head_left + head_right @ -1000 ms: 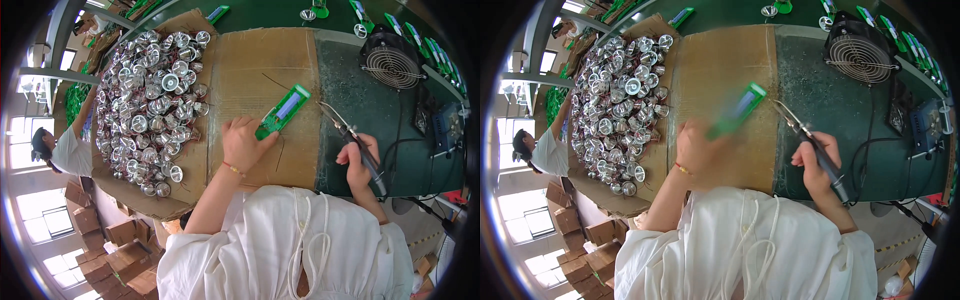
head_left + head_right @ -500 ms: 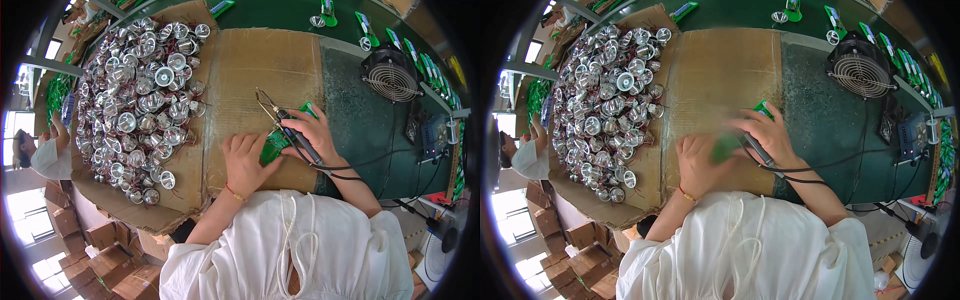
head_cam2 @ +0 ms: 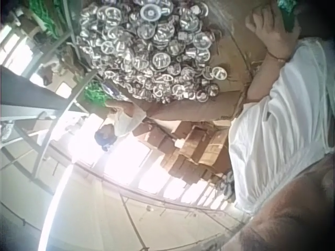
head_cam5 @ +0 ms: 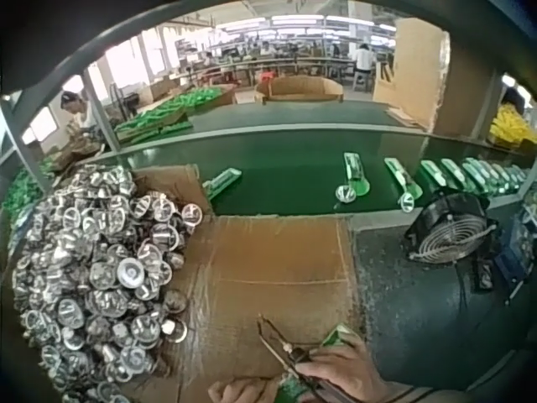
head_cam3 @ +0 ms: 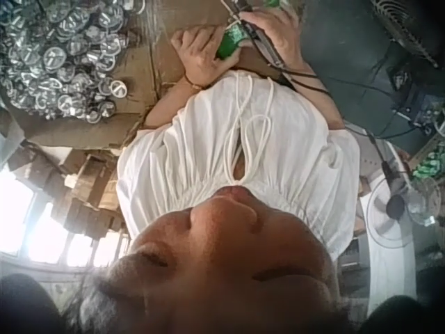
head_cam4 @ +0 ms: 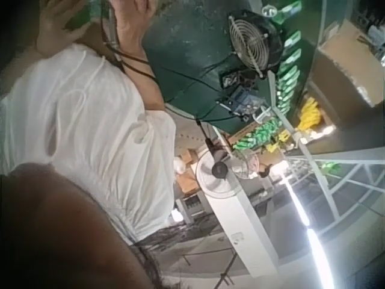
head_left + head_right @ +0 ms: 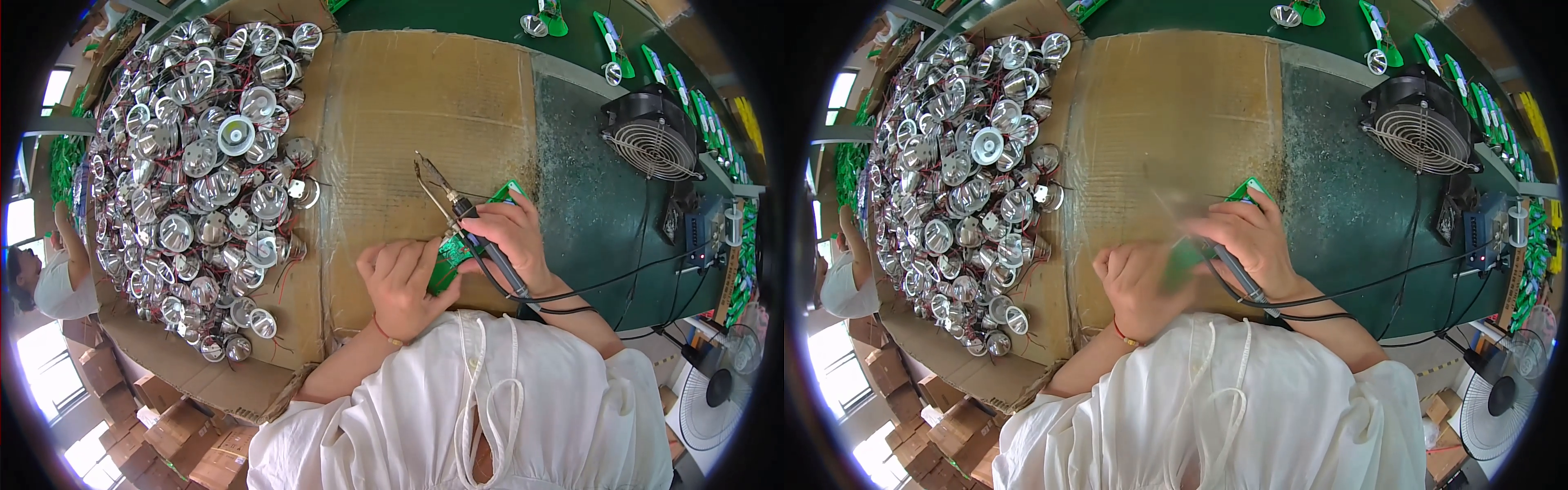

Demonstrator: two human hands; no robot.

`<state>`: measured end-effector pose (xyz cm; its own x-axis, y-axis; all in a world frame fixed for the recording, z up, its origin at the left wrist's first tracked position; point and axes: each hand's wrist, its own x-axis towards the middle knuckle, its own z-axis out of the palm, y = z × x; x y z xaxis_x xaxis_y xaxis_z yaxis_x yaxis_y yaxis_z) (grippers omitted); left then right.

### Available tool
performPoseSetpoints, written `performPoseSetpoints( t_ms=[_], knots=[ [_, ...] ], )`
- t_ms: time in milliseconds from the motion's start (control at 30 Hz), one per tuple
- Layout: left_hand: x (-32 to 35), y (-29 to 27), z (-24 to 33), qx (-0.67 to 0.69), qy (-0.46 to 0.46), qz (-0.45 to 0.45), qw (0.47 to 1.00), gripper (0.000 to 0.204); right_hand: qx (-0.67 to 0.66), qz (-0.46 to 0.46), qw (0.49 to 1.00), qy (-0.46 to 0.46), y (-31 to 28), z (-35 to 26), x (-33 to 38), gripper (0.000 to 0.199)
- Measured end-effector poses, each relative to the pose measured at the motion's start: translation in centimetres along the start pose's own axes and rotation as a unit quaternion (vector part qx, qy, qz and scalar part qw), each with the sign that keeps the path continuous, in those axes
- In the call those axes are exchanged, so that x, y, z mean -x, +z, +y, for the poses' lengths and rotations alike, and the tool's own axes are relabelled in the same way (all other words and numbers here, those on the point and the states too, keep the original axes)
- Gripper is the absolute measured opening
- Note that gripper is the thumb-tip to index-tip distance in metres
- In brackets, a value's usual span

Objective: The person solders wires and components onto LED circuit boards with a soldering iron, assembling the parts at a factory workstation.

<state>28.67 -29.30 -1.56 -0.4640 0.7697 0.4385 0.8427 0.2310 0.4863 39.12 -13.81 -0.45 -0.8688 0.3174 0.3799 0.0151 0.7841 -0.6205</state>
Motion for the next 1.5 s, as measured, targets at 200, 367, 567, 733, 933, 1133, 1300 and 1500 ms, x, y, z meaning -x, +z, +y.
performPoseSetpoints(
  t_ms=[200, 367, 567, 733, 933, 1133, 1300, 1500],
  knots=[
    [0.1, 0.1, 0.3, -0.009, 0.004, 0.017, 1.000, 0.045, -0.001, 0.004, 1.000, 0.013, 0.3, -0.2, 0.0, 0.056],
    [-0.4, -0.5, 0.6, -0.023, 0.010, 0.010, 1.000, 0.047, -0.015, 0.012, 1.000, -0.019, 0.0, 0.3, 0.3, 0.059],
    [-1.8, -3.0, 2.2, -0.055, -0.028, -0.073, 0.995, 0.067, -0.073, 0.101, 0.992, 0.030, -4.2, 0.0, 3.2, 0.052],
    [-3.1, -2.3, 2.0, -0.062, 0.001, -0.123, 0.990, 0.052, -0.298, 0.254, 0.884, 0.256, -5.5, -0.3, 7.7, 0.028],
    [-14.6, 1.9, 0.7, -0.081, -0.064, -0.079, 0.992, 0.028, -0.311, 0.246, 0.858, 0.327, -5.7, 0.1, 9.1, 0.021],
    [-29.8, 9.8, -1.2, -0.132, -0.134, -0.086, 0.978, 0.034, -0.300, 0.277, 0.881, 0.240, -4.0, 2.0, 9.2, 0.025],
    [-35.1, 13.8, -3.7, -0.195, -0.159, -0.075, 0.965, 0.065, -0.323, 0.330, 0.860, 0.216, -3.0, 2.4, 9.5, 0.026],
    [-37.2, 8.8, -11.5, -0.349, -0.159, -0.052, 0.922, 0.080, -0.314, 0.338, 0.861, 0.213, -3.2, 2.8, 9.4, 0.023]
  ],
)
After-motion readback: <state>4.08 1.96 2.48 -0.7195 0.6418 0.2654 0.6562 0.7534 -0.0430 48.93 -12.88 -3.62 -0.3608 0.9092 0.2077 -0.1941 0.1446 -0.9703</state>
